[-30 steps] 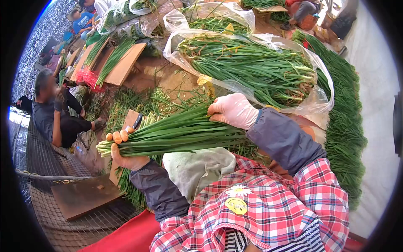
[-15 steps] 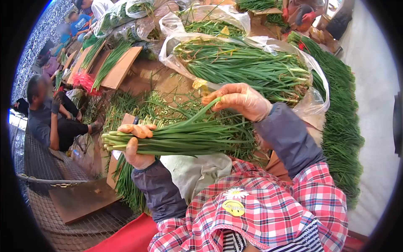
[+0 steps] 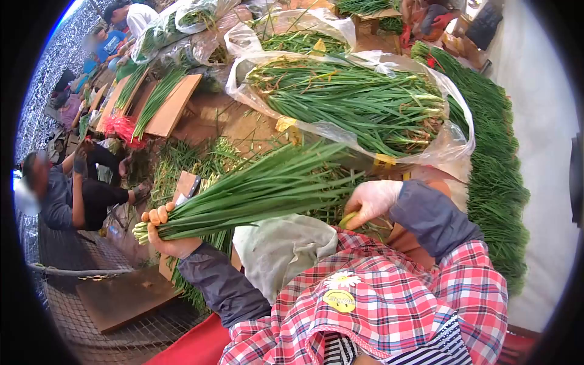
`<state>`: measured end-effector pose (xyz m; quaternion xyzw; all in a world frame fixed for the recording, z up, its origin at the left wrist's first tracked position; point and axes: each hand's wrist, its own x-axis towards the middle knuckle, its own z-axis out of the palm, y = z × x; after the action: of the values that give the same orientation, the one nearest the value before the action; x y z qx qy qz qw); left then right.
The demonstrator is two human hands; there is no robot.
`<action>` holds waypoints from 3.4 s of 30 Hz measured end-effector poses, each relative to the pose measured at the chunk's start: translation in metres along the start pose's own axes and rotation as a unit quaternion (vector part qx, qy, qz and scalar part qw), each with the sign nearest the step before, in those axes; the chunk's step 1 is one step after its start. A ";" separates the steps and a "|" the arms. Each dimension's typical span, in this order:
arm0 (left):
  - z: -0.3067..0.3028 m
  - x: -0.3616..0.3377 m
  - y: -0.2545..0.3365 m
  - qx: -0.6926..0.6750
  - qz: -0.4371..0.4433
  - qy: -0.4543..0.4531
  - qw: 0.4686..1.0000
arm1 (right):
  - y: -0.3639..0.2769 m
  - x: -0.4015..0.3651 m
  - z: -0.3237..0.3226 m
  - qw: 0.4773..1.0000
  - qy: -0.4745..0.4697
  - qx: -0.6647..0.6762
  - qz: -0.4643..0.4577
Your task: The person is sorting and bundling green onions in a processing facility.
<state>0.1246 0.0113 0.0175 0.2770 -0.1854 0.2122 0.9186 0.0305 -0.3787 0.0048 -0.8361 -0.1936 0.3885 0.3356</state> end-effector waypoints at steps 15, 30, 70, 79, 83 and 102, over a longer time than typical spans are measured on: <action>0.004 0.003 0.002 -0.161 0.027 -0.081 0.983 | 0.019 -0.007 -0.052 0.906 0.338 0.221 0.131; 0.002 0.024 0.048 -0.052 0.071 -0.145 0.986 | 0.070 0.018 0.032 0.942 0.092 -0.139 0.290; 0.130 -0.087 -0.029 0.412 0.108 -0.505 0.751 | -0.114 0.075 0.027 0.520 -0.249 0.798 -0.174; 0.089 -0.078 0.021 0.645 0.155 -0.449 0.599 | -0.189 0.165 -0.039 0.812 -0.169 0.517 -0.212; 0.045 -0.078 0.065 0.710 0.044 -0.337 0.617 | -0.255 0.232 -0.068 0.951 -0.043 0.160 -0.259; -0.147 -0.052 0.032 0.929 -0.123 -0.093 0.336 | -0.174 0.352 0.054 0.884 0.174 -0.306 -0.308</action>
<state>0.0983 0.1066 -0.1065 0.9891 0.0833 0.1049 0.0606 0.1970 -0.0293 -0.0799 -0.8496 -0.4892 0.0347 0.1942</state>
